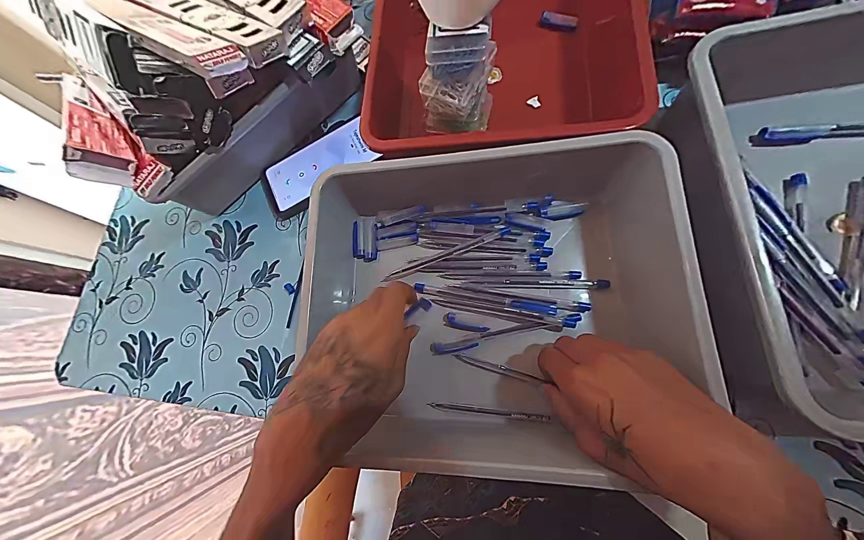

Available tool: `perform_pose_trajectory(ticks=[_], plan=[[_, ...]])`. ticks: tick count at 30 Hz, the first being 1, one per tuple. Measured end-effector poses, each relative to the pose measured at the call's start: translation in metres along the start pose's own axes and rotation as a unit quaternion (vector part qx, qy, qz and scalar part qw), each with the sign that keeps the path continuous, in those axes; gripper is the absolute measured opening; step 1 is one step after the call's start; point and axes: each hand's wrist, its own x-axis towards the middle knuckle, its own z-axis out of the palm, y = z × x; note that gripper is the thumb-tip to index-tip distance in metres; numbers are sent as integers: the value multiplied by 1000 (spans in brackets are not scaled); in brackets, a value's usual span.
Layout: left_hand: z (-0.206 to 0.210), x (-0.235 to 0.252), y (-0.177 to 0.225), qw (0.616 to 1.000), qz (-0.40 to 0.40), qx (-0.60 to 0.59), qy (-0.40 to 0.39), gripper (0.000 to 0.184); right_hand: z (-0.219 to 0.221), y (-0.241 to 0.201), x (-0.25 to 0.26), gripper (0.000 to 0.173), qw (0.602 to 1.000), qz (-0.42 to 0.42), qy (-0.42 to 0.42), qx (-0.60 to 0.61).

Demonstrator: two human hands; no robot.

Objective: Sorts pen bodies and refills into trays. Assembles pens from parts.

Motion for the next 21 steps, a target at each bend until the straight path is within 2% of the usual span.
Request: perform_pose_trajectory(ticks=[2,3,5,7,10,13,21], plan=[[-8,-16,9,989,-38,-101,102,47,3,4,-5,17,995,-19,97,-24],[-7,-23,14,967,-50,-190,163,47,3,6,-8,23,989,-27,147,-23],[2,-34,28,880,-61,-387,269,38,2,7,-16,27,973,-35,226,15],[11,-41,42,793,-60,-514,321,32,-3,1,-29,24,962,-39,252,94],[20,-44,53,724,-58,-604,329,28,-2,-10,-43,21,945,-70,269,173],[24,-41,57,697,-56,-639,321,27,2,-16,-47,21,933,-90,294,189],[22,-42,60,693,-32,-630,349,21,3,-19,-50,20,912,-112,355,175]])
